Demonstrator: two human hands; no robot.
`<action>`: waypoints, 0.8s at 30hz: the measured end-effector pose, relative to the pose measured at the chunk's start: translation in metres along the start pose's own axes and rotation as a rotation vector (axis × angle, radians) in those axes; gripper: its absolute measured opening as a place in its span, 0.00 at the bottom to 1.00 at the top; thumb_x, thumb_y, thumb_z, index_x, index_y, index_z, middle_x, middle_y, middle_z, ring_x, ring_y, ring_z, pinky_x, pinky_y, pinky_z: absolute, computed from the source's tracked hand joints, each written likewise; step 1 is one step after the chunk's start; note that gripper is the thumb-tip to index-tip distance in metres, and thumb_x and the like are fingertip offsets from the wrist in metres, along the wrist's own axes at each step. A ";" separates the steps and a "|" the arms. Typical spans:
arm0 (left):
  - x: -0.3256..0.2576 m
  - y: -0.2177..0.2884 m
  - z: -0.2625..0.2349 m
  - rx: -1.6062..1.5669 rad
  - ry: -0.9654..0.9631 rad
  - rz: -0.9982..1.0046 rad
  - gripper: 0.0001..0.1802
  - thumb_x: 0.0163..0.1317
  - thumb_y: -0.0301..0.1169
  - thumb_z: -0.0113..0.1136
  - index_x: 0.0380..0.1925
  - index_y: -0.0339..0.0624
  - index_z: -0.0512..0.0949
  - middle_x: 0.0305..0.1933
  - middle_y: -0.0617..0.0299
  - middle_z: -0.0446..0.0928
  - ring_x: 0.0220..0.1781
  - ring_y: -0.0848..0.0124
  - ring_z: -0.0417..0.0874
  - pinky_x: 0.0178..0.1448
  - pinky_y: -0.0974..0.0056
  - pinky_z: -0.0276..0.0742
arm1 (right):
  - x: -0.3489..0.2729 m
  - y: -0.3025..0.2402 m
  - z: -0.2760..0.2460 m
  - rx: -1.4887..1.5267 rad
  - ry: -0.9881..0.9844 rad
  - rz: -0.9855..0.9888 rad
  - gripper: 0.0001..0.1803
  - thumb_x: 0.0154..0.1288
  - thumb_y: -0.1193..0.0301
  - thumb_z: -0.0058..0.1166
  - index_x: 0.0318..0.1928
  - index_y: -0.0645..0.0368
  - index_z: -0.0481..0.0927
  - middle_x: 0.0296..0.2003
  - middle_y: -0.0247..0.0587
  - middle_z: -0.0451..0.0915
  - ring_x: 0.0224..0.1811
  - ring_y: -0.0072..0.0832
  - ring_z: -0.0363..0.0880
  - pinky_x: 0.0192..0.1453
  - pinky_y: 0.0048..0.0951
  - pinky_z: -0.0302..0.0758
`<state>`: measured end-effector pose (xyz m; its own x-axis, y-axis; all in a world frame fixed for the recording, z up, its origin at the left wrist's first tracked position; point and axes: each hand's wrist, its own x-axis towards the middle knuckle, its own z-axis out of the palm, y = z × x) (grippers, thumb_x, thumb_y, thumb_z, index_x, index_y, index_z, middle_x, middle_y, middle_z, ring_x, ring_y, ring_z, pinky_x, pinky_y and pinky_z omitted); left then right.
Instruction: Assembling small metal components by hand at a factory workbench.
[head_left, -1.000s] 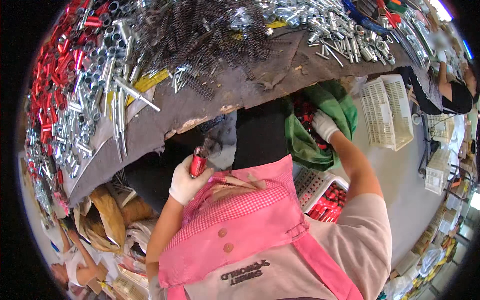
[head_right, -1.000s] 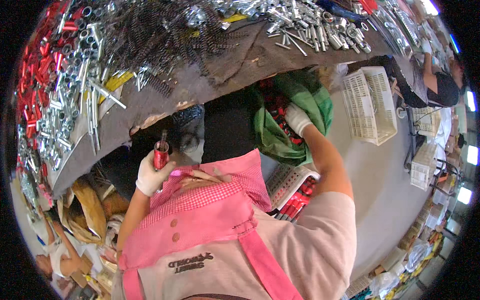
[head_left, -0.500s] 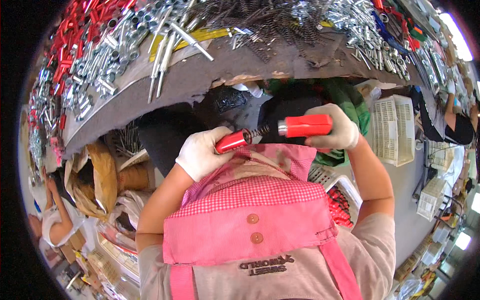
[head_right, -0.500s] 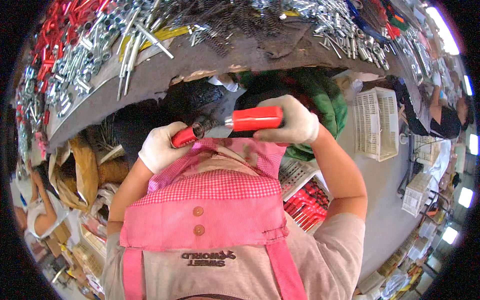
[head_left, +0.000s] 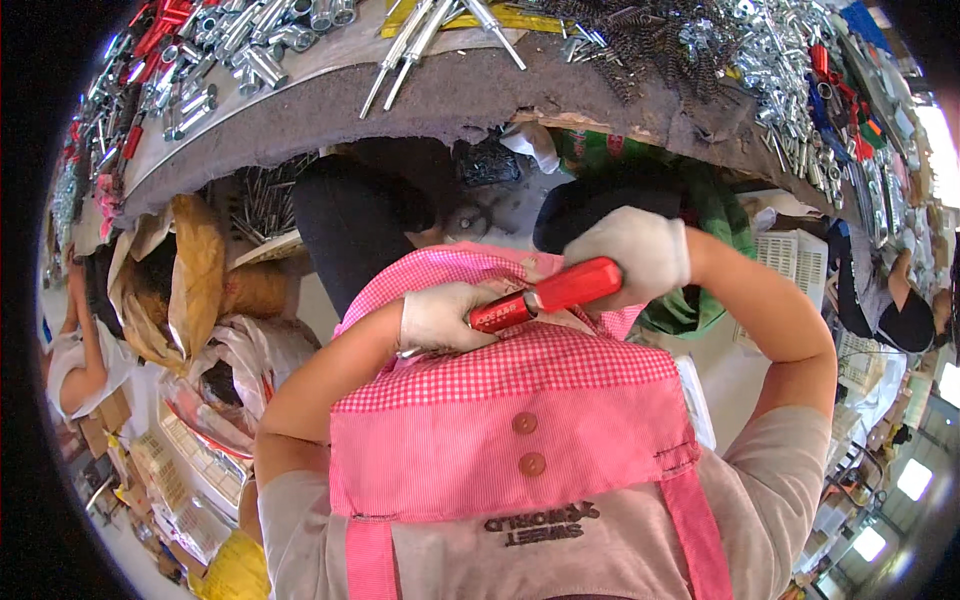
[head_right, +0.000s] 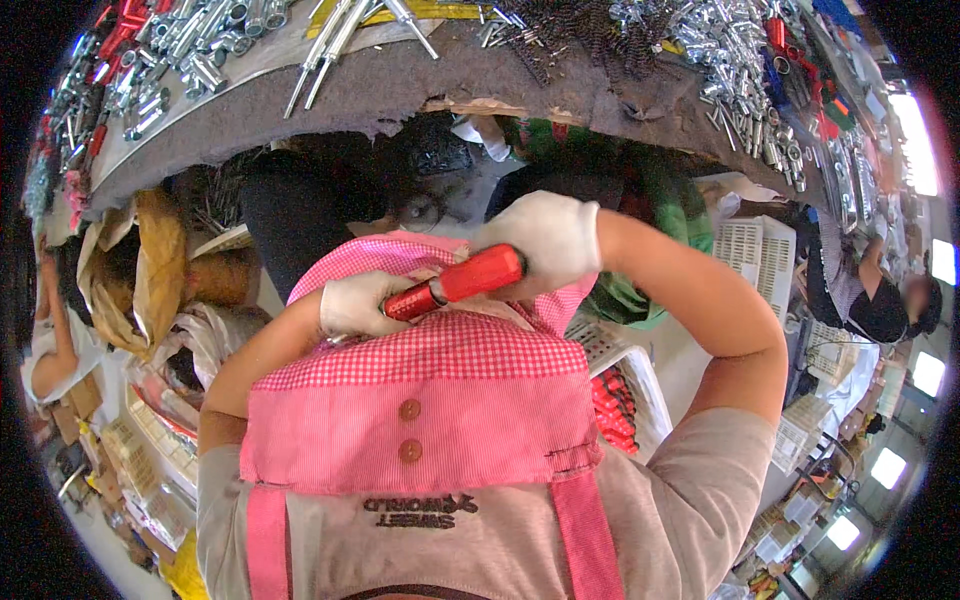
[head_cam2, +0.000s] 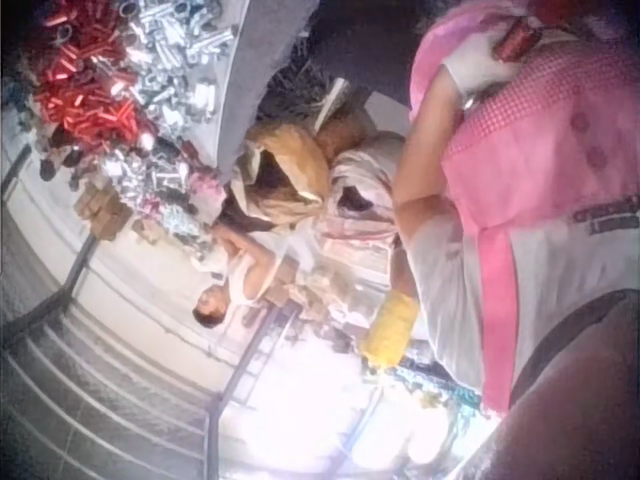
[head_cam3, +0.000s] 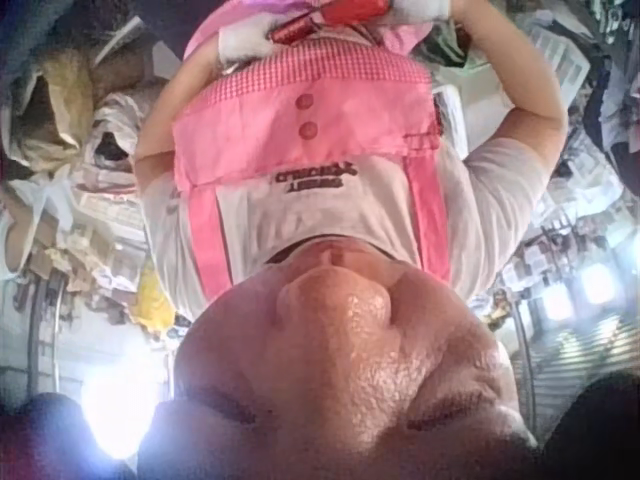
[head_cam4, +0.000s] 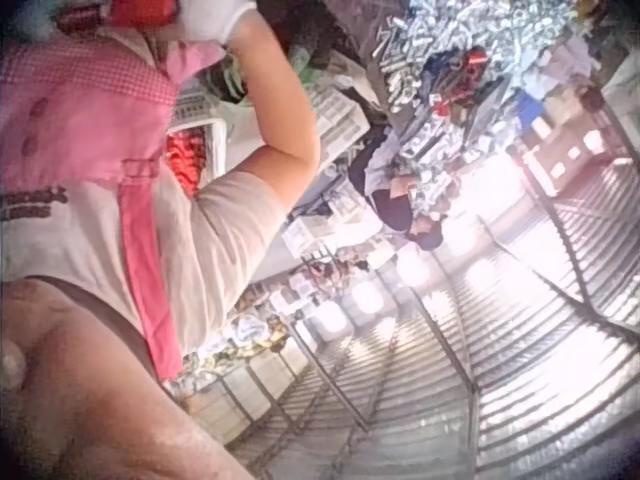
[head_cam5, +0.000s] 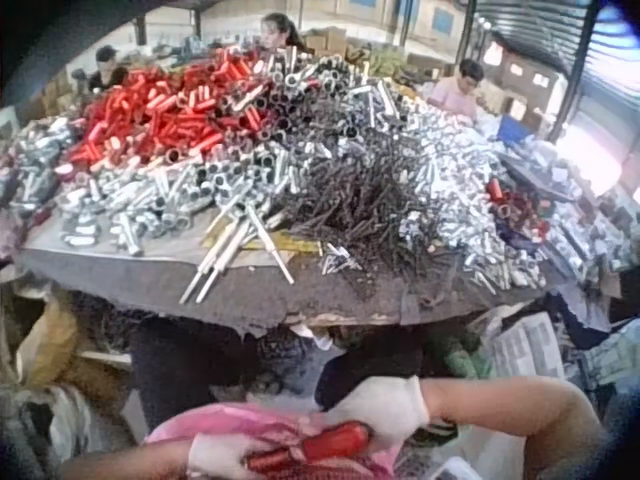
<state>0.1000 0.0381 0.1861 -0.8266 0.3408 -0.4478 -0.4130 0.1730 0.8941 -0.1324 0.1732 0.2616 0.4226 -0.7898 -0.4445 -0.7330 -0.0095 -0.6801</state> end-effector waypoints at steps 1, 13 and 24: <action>0.003 -0.005 0.002 -0.002 0.000 0.003 0.25 0.56 0.37 0.60 0.54 0.41 0.71 0.43 0.53 0.78 0.45 0.65 0.80 0.54 0.65 0.72 | 0.004 0.004 0.005 -0.001 -0.003 0.003 0.19 0.36 0.66 0.63 0.35 0.52 0.77 0.31 0.41 0.79 0.39 0.44 0.77 0.41 0.40 0.74; 0.001 0.008 -0.002 0.098 0.110 0.017 0.21 0.52 0.33 0.60 0.48 0.41 0.74 0.34 0.53 0.79 0.36 0.64 0.81 0.46 0.63 0.76 | 0.008 0.012 0.017 -0.258 0.225 -0.206 0.16 0.43 0.64 0.62 0.36 0.52 0.78 0.31 0.38 0.79 0.37 0.40 0.78 0.39 0.40 0.74; -0.044 0.106 -0.093 1.857 1.278 0.706 0.25 0.45 0.29 0.61 0.48 0.51 0.75 0.37 0.65 0.76 0.35 0.73 0.77 0.37 0.66 0.74 | 0.060 -0.027 0.058 2.264 0.078 -0.460 0.25 0.63 0.47 0.49 0.36 0.61 0.71 0.14 0.25 0.62 0.16 0.20 0.64 0.28 0.28 0.71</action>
<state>0.0570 -0.0447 0.3005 -0.6651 0.3008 0.6835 -0.0240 0.9062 -0.4222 -0.0570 0.1617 0.2199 0.2739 -0.9504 -0.1473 0.9579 0.2833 -0.0466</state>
